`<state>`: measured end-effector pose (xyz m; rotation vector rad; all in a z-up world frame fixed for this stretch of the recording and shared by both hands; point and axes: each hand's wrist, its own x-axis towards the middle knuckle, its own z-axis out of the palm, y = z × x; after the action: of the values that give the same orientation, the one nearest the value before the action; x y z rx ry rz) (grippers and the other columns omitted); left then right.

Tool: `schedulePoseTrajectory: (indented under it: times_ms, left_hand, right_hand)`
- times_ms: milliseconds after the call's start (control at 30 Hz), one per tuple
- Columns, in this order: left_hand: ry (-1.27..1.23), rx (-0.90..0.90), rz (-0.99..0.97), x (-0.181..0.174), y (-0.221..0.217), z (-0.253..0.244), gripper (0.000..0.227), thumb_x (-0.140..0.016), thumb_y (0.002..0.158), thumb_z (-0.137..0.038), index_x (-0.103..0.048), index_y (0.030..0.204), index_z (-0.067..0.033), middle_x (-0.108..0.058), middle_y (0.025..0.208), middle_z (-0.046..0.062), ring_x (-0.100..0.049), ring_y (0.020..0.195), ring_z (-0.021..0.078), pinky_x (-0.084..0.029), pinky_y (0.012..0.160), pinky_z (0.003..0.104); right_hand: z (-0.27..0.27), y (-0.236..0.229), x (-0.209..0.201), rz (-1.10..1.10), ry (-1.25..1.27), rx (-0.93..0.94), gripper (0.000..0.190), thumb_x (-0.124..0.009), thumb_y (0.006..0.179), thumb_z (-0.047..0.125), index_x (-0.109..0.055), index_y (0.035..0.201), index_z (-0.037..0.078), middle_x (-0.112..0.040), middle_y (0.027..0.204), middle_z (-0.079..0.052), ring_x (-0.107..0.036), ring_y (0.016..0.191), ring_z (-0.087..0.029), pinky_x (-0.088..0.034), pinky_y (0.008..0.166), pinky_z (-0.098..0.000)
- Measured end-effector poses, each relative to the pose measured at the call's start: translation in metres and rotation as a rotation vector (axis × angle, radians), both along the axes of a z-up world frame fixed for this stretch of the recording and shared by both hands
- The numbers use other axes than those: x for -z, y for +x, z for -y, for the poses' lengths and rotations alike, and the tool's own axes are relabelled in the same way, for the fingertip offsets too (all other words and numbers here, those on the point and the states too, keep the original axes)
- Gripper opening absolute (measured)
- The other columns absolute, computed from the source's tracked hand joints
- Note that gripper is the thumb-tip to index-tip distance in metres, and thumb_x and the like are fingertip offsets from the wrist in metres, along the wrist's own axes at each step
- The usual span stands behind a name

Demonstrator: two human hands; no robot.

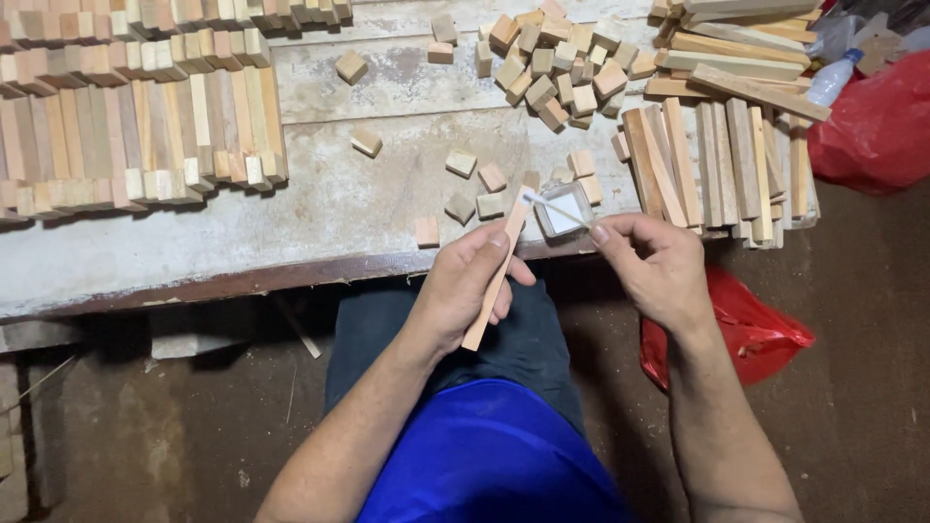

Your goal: Applying glue to wooden slats and attaching small wooden blocks to them to assemble components.

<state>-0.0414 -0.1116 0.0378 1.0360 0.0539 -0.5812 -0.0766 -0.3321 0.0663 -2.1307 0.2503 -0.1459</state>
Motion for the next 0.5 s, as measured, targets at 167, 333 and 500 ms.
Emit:
schedulePoseTrajectory:
  times_ms: [167,333,500]
  left_hand:
    - [-0.013,0.017,0.003,0.000,0.000,0.000,0.048,-0.050,0.105,-0.022,-0.050,0.140,0.0113,-0.070,0.081,0.026,-0.059,0.038,0.0148,-0.049,0.028,0.023]
    - [-0.032,0.018,0.001,-0.003,-0.001,-0.001,0.048,-0.052,0.105,-0.022,-0.051,0.139,0.0121,-0.070,0.080,0.027,-0.059,0.038,0.0155,-0.049,0.028,0.023]
    - [-0.115,-0.049,-0.074,0.007,0.004,-0.002,0.044,-0.043,0.107,-0.019,-0.051,0.138,0.0117,-0.069,0.077,0.027,-0.059,0.037,0.0178,-0.050,0.027,0.026]
  right_hand:
    - [-0.001,0.002,-0.002,0.035,0.010,-0.019,0.007,-0.077,0.098,0.017,-0.082,0.099,0.012,-0.064,0.061,-0.005,-0.054,0.070,-0.008,-0.051,0.069,-0.0284]
    - [-0.002,0.003,-0.005,0.048,0.034,-0.057,0.006,-0.076,0.097,0.013,-0.082,0.098,0.010,-0.065,0.061,-0.005,-0.054,0.072,-0.009,-0.051,0.070,-0.0292]
    - [-0.006,-0.001,-0.014,0.112,0.064,-0.046,0.006,-0.076,0.099,0.011,-0.081,0.100,0.008,-0.064,0.063,-0.005,-0.053,0.073,-0.008,-0.051,0.071,-0.0281]
